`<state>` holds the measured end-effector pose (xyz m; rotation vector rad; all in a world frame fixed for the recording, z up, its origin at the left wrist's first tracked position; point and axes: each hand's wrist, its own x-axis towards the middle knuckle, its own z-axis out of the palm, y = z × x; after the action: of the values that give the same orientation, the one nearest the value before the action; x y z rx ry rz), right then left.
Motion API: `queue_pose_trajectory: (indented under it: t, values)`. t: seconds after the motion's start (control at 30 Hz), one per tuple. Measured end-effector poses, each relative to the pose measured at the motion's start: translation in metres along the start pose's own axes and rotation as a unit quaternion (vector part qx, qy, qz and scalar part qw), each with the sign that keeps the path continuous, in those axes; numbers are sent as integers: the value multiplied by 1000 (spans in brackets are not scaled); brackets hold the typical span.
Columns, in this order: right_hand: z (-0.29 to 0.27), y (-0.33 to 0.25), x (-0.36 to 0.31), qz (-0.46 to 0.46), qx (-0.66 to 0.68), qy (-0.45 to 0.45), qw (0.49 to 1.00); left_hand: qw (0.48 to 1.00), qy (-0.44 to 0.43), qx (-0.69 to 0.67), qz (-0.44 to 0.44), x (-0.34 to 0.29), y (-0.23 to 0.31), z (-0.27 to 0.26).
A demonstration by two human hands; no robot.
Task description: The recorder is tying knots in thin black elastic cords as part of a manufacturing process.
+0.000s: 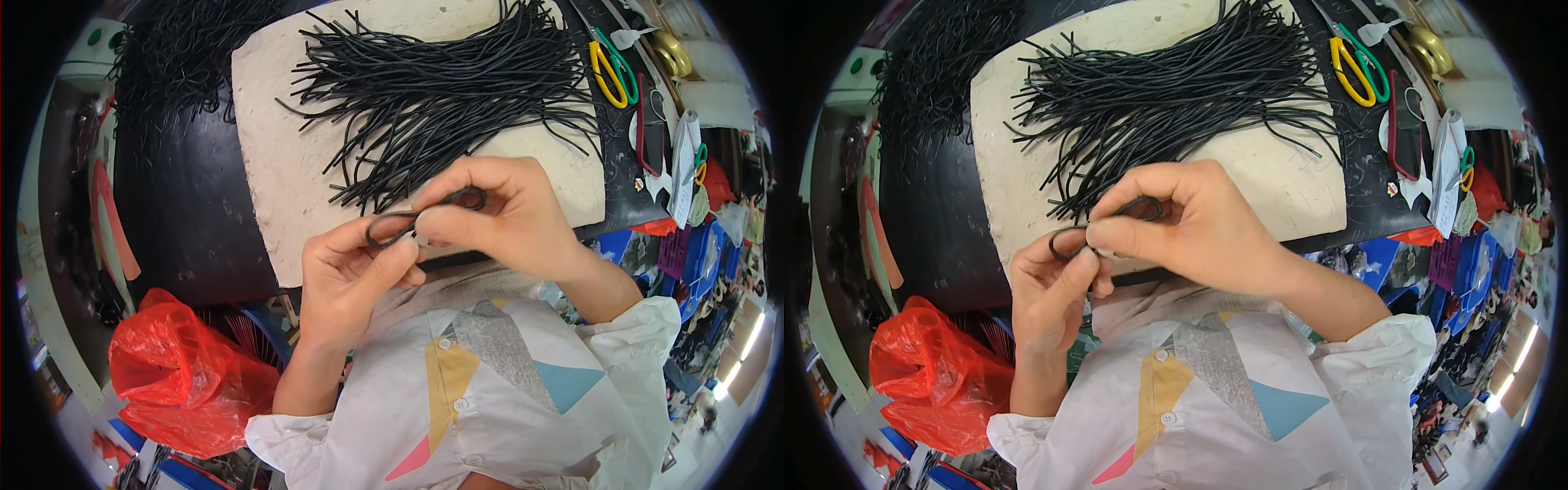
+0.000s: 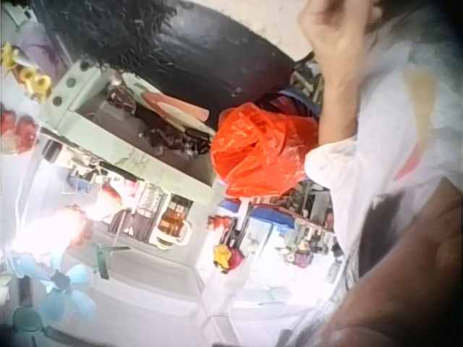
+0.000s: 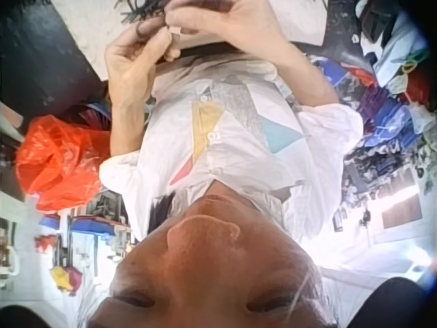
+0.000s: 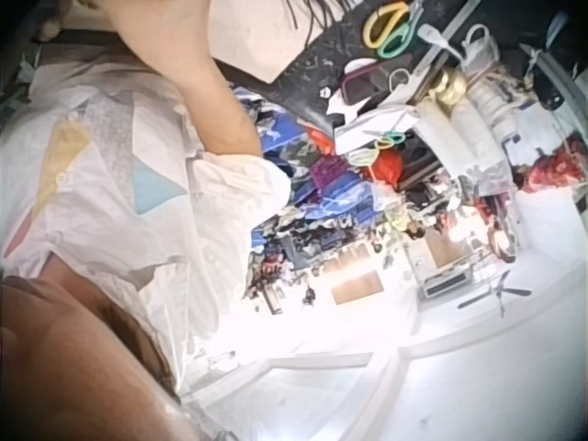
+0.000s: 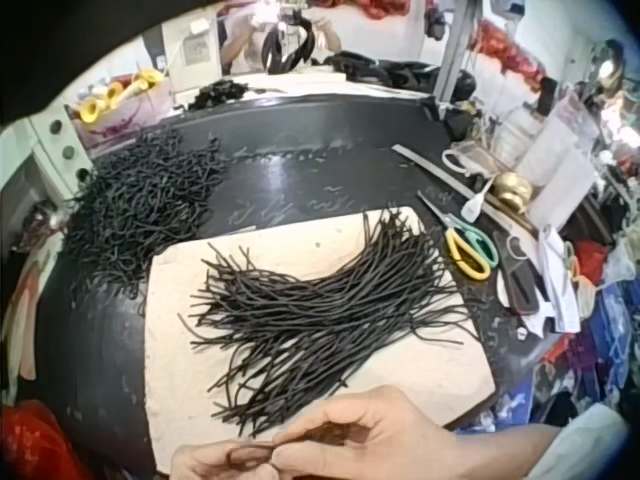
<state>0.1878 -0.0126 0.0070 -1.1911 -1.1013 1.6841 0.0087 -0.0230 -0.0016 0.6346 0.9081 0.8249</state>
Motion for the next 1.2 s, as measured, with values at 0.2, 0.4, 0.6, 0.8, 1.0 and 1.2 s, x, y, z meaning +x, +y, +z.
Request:
queue_pose_trajectory:
  t: [0.2,0.4,0.6,0.8,1.0,1.2]
  values:
    - [-14,5,4,13,34,26,999,997,42,-40,-43,7,-1,-3]
    - [-14,4,5,51,11,30,998,998,64,-16,-23,11,5,4]
    - [-12,9,4,39,25,28,999,996,90,14,-24,11,2,0]
    - [-16,7,4,65,-21,20,997,996,76,-42,-21,12,3,4]
    - [-12,4,6,99,74,40,992,995,68,71,5,11,3,3]
    - [-14,9,2,39,-25,32,998,997,29,23,-66,12,5,1]
